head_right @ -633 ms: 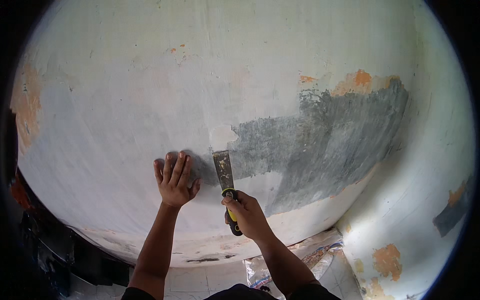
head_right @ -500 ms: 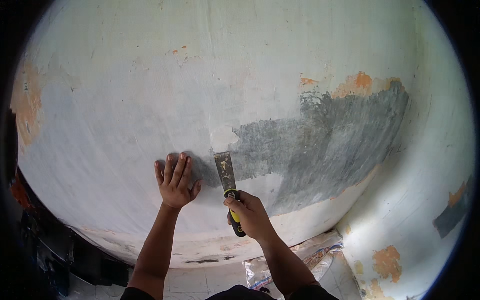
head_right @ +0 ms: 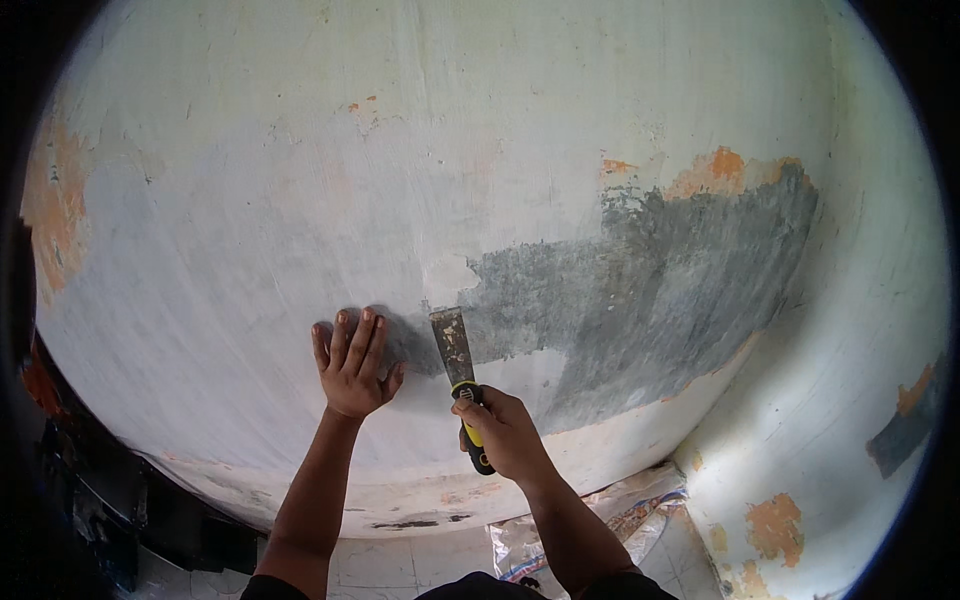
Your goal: Scrape old paint or plaster from an interior wall using a hand scraper tool.
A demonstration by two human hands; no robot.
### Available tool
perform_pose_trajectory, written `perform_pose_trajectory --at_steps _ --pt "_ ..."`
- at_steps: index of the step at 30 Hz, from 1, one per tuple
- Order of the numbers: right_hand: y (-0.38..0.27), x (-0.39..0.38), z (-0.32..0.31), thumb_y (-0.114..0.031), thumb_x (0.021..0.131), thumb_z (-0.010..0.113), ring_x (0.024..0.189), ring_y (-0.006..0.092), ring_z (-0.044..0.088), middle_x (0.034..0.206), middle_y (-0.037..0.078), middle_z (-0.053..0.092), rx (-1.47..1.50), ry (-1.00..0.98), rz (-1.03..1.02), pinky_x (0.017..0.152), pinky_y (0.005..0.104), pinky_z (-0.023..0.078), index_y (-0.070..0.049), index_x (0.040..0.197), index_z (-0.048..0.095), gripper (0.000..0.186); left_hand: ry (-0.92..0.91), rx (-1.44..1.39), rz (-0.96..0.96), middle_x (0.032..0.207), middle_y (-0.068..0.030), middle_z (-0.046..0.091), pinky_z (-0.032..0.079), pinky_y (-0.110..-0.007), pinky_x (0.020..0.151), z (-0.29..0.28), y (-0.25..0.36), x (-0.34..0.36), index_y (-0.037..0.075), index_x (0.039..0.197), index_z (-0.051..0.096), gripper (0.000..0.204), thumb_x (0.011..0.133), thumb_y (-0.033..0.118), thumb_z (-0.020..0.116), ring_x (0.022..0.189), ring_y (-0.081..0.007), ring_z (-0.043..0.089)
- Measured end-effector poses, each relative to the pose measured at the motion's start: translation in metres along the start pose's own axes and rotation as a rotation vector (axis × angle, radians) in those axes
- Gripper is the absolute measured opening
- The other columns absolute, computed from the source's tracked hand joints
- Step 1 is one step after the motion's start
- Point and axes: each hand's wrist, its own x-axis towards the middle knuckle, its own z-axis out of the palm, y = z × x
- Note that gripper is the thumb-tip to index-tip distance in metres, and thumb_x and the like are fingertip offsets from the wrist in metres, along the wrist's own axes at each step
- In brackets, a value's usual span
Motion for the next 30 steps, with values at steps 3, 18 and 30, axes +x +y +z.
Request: perform_pose_trajectory --at_steps 3,18,30 --pt "-0.003 -0.003 0.002 -0.023 0.098 0.057 0.06 0.0137 0.061 0.076 0.003 0.059 0.021 0.018 -0.015 0.055 0.027 0.047 0.0 0.095 0.062 0.024 0.005 -0.016 0.003 0.147 -0.0061 0.049 0.016 -0.059 0.117 0.001 0.004 0.0 0.011 0.133 0.06 0.056 0.094 0.049 0.046 0.14 -0.0328 0.038" --pt "-0.011 -0.004 0.003 -0.021 0.098 0.057 0.059 0.0126 0.061 0.076 0.004 0.059 -0.009 0.017 0.003 0.055 0.0262 0.046 0.002 0.096 0.062 0.023 0.003 -0.008 -0.003 0.147 -0.0062 0.049 0.017 -0.058 0.117 0.001 0.003 0.0 0.011 0.132 0.06 0.056 0.093 0.049 0.047 0.14 -0.0324 0.038" --pt "0.001 -0.002 -0.003 -0.021 0.098 0.057 0.06 0.0136 0.062 0.079 0.004 0.061 -0.032 0.001 0.0 0.055 0.0268 0.047 0.001 0.098 0.062 0.023 0.002 -0.013 -0.007 0.146 -0.0059 0.049 0.017 -0.059 0.117 0.002 0.004 0.0 0.012 0.133 0.059 0.056 0.094 0.049 0.047 0.14 -0.0321 0.038"
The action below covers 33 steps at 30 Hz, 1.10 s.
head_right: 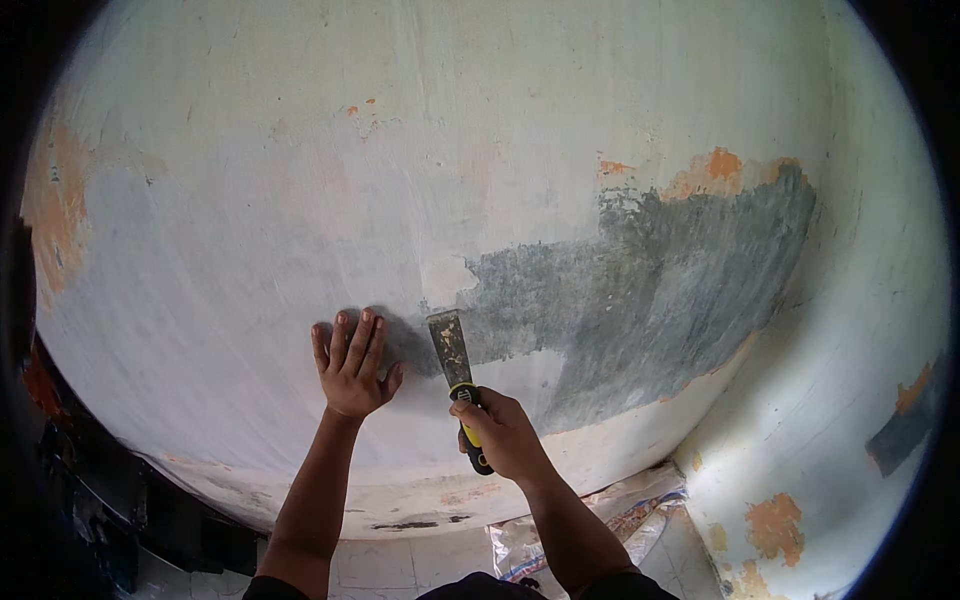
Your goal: Scrape old paint or plaster from an interior wall using a hand scraper tool.
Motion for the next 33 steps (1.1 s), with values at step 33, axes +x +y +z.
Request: perform_pose_trajectory --at_steps 33 --pt "0.003 0.002 0.008 -0.024 0.098 0.057 0.06 0.0116 0.06 0.075 0.003 0.059 0.063 -0.016 -0.027 0.055 0.0262 0.045 0.0 0.097 0.06 0.024 0.006 -0.004 0.014 0.147 -0.0068 0.049 0.016 -0.059 0.117 -0.001 -0.001 0.0 0.011 0.133 0.059 0.056 0.092 0.048 0.049 0.141 -0.0329 0.037"
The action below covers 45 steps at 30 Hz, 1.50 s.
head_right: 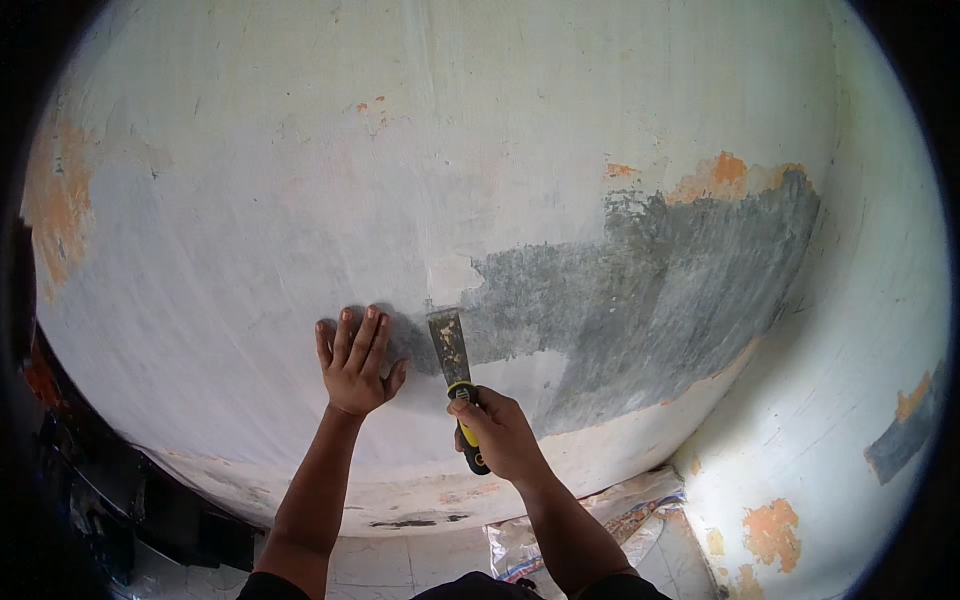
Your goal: Scrape old paint or plaster from an interior wall using a hand scraper tool.
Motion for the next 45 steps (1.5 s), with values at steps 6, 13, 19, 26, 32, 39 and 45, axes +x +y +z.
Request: perform_pose_trajectory --at_steps 6,13,19,26,32,39,45 --pt "-0.01 0.001 0.0 -0.025 0.098 0.057 0.06 0.0119 0.06 0.073 0.003 0.059 0.0 -0.016 -0.005 0.055 0.0258 0.045 0.0 0.096 0.06 0.025 -0.002 -0.008 -0.009 0.146 -0.0064 0.049 0.017 -0.059 0.116 0.0 0.0 0.001 0.011 0.133 0.059 0.056 0.092 0.048 0.049 0.14 -0.033 0.038" --pt "-0.006 -0.001 0.012 -0.025 0.098 0.057 0.06 0.0105 0.059 0.07 0.002 0.057 0.033 0.012 0.002 0.054 0.0253 0.044 -0.001 0.094 0.06 0.024 -0.009 0.01 -0.011 0.146 -0.0063 0.05 0.018 -0.058 0.116 -0.004 -0.002 0.001 0.011 0.133 0.059 0.055 0.094 0.048 0.047 0.14 -0.0326 0.039" --pt "-0.01 -0.002 0.009 -0.025 0.098 0.058 0.061 0.0105 0.06 0.072 0.001 0.057 0.061 -0.004 0.004 0.054 0.0253 0.045 -0.001 0.096 0.059 0.024 0.001 0.018 -0.003 0.146 -0.006 0.049 0.018 -0.058 0.116 -0.002 -0.001 0.0 0.012 0.133 0.059 0.056 0.094 0.049 0.047 0.14 -0.0323 0.039" --pt "-0.005 -0.002 0.004 -0.025 0.098 0.058 0.06 0.0106 0.06 0.072 0.001 0.057 -0.004 0.048 -0.023 0.054 0.0251 0.045 -0.002 0.096 0.06 0.024 -0.004 -0.001 -0.005 0.147 -0.0057 0.049 0.017 -0.058 0.117 -0.002 0.001 0.002 0.012 0.134 0.059 0.055 0.094 0.049 0.047 0.14 -0.0321 0.038" --pt "-0.003 -0.004 -0.001 -0.026 0.098 0.058 0.059 0.0106 0.06 0.071 0.002 0.057 0.017 0.021 0.009 0.054 0.0249 0.045 -0.002 0.094 0.06 0.024 0.013 0.004 -0.008 0.147 -0.0055 0.048 0.018 -0.058 0.116 0.0 0.002 0.003 0.012 0.134 0.059 0.056 0.094 0.049 0.048 0.14 -0.0321 0.038" --pt "-0.004 -0.003 -0.004 -0.024 0.098 0.057 0.059 0.0116 0.06 0.075 0.003 0.059 -0.01 0.022 0.024 0.054 0.0256 0.046 -0.001 0.095 0.061 0.024 0.008 0.001 -0.009 0.145 -0.0063 0.05 0.018 -0.058 0.116 -0.002 0.0 0.002 0.011 0.132 0.06 0.055 0.094 0.048 0.048 0.139 -0.0324 0.039" --pt "-0.008 -0.003 -0.002 -0.026 0.098 0.057 0.058 0.0088 0.058 0.067 0.002 0.058 -0.015 0.033 0.015 0.052 0.0243 0.041 -0.002 0.095 0.06 0.024 0.01 0.006 -0.007 0.145 -0.0066 0.051 0.018 -0.058 0.116 -0.004 0.0 0.003 0.01 0.131 0.061 0.054 0.095 0.048 0.046 0.138 -0.0326 0.04"
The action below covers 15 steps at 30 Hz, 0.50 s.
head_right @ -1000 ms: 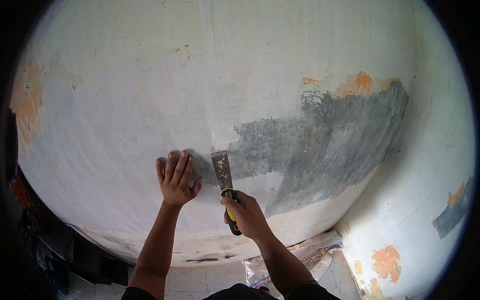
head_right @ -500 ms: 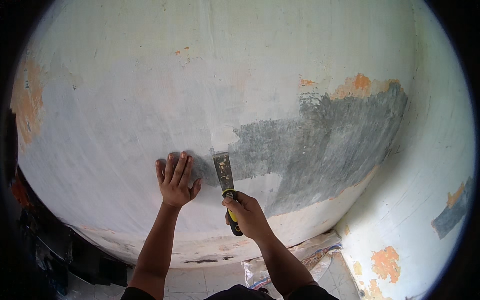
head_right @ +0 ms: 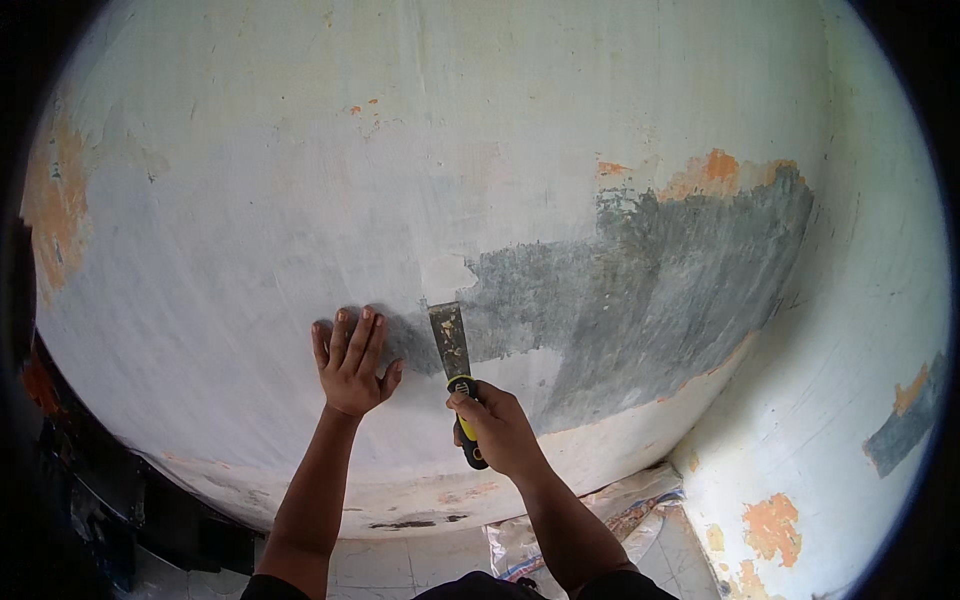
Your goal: Scrape old paint or plaster from an interior wall using a hand scraper tool.
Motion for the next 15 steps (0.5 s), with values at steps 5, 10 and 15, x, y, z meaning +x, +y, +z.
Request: perform_pose_trajectory --at_steps 5,10,15 --pt "-0.004 0.0 -0.001 -0.026 0.098 0.058 0.059 0.0091 0.059 0.067 0.001 0.058 -0.041 0.016 -0.007 0.053 0.0241 0.042 -0.002 0.095 0.06 0.024 0.004 -0.013 0.002 0.145 -0.0065 0.051 0.019 -0.058 0.116 0.003 0.002 0.0 0.011 0.131 0.061 0.055 0.096 0.05 0.044 0.138 -0.0326 0.041" --pt "0.0 -0.001 -0.001 -0.027 0.098 0.058 0.058 0.0098 0.059 0.066 0.002 0.059 -0.032 -0.013 0.002 0.052 0.0239 0.042 -0.003 0.094 0.06 0.025 -0.006 0.003 -0.002 0.145 -0.0067 0.051 0.019 -0.058 0.116 0.002 0.001 -0.003 0.011 0.131 0.061 0.054 0.096 0.049 0.045 0.138 -0.0333 0.041" --pt "0.001 0.002 0.002 -0.021 0.098 0.057 0.059 0.0128 0.061 0.079 0.003 0.06 -0.004 -0.012 0.019 0.055 0.0264 0.046 0.001 0.096 0.062 0.022 -0.004 0.006 -0.001 0.145 -0.0068 0.051 0.019 -0.058 0.116 0.0 -0.002 -0.003 0.01 0.131 0.061 0.054 0.095 0.048 0.046 0.138 -0.0335 0.04"
